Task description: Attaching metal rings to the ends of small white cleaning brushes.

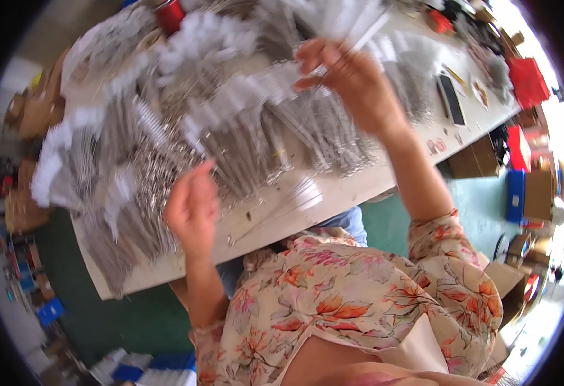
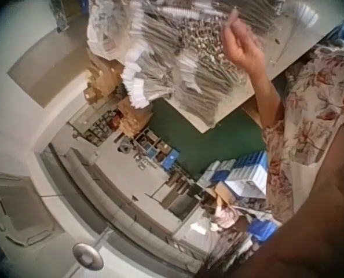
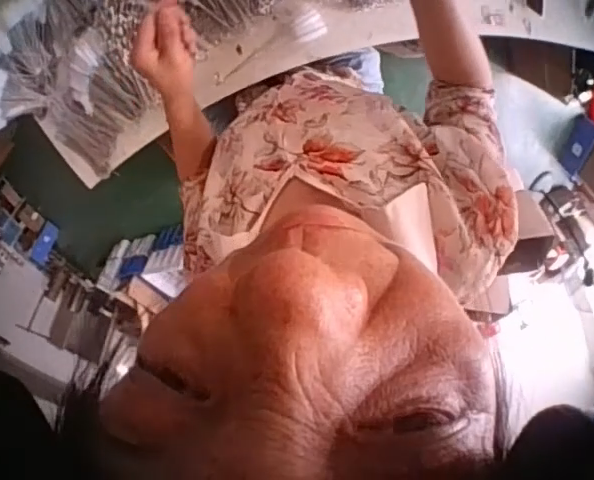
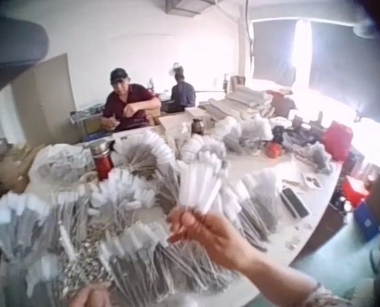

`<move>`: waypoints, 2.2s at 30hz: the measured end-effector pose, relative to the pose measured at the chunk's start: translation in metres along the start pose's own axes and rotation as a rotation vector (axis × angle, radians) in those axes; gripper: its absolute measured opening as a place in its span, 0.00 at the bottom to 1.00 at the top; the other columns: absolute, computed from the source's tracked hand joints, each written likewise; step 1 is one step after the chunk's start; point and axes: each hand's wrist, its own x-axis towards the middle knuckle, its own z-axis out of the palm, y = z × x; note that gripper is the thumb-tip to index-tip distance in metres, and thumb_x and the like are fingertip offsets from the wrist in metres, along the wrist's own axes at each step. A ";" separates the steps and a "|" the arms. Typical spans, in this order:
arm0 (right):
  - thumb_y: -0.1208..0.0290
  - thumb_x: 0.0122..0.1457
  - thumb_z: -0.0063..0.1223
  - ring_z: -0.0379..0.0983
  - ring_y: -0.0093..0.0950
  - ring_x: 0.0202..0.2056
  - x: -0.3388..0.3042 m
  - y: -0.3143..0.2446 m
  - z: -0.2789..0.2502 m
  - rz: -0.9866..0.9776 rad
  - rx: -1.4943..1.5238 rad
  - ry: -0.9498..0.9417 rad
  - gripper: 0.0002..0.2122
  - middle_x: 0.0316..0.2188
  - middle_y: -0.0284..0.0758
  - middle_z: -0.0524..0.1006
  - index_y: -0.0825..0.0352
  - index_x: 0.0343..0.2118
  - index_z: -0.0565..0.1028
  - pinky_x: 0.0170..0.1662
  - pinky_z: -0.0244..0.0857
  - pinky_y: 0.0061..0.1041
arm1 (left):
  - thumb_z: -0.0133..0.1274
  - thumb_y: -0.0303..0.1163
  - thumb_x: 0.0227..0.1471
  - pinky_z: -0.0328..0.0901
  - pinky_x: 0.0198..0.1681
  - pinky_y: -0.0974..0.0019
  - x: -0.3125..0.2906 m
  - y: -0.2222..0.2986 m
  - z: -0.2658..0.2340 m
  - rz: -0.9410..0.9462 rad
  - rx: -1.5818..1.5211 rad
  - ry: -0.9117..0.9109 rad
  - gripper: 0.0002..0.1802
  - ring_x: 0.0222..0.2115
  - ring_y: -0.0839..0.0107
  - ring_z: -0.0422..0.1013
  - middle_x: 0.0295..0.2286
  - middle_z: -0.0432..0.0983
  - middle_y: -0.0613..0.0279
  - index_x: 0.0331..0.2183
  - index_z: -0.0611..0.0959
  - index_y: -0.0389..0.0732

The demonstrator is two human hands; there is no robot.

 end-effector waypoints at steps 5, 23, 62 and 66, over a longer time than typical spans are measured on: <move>0.71 0.59 0.45 0.64 0.22 0.42 -0.023 0.022 0.104 0.214 0.100 -0.212 0.11 0.44 0.36 0.65 0.68 0.43 0.69 0.43 0.63 0.23 | 0.46 0.23 0.52 0.60 0.22 0.74 0.028 -0.015 0.031 0.319 0.280 -0.073 0.10 0.21 0.80 0.64 0.25 0.68 0.65 0.39 0.75 0.33; 0.71 0.61 0.39 0.63 0.15 0.23 -0.032 0.042 0.124 0.567 0.869 -0.235 0.08 0.25 0.25 0.70 0.65 0.35 0.72 0.29 0.62 0.18 | 0.65 0.34 0.34 0.61 0.43 0.63 -0.005 0.008 -0.041 0.656 0.265 0.063 0.41 0.45 0.62 0.61 0.46 0.60 0.53 0.51 0.66 0.37; 0.73 0.50 0.54 0.71 0.34 0.23 -0.094 0.053 0.149 -0.106 -0.597 -0.450 0.05 0.30 0.36 0.74 0.68 0.29 0.75 0.25 0.65 0.27 | 0.50 0.17 0.46 0.66 0.30 0.77 -0.061 0.010 -0.061 -0.073 0.161 -0.078 0.10 0.30 0.78 0.70 0.35 0.74 0.54 0.35 0.76 0.31; 0.74 0.51 0.53 0.70 0.27 0.23 -0.081 0.039 0.144 0.105 -0.295 -0.479 0.05 0.25 0.36 0.74 0.70 0.30 0.75 0.27 0.63 0.23 | 0.51 0.18 0.46 0.68 0.32 0.77 -0.052 0.023 -0.072 0.065 0.145 -0.256 0.10 0.30 0.76 0.72 0.36 0.72 0.54 0.33 0.80 0.35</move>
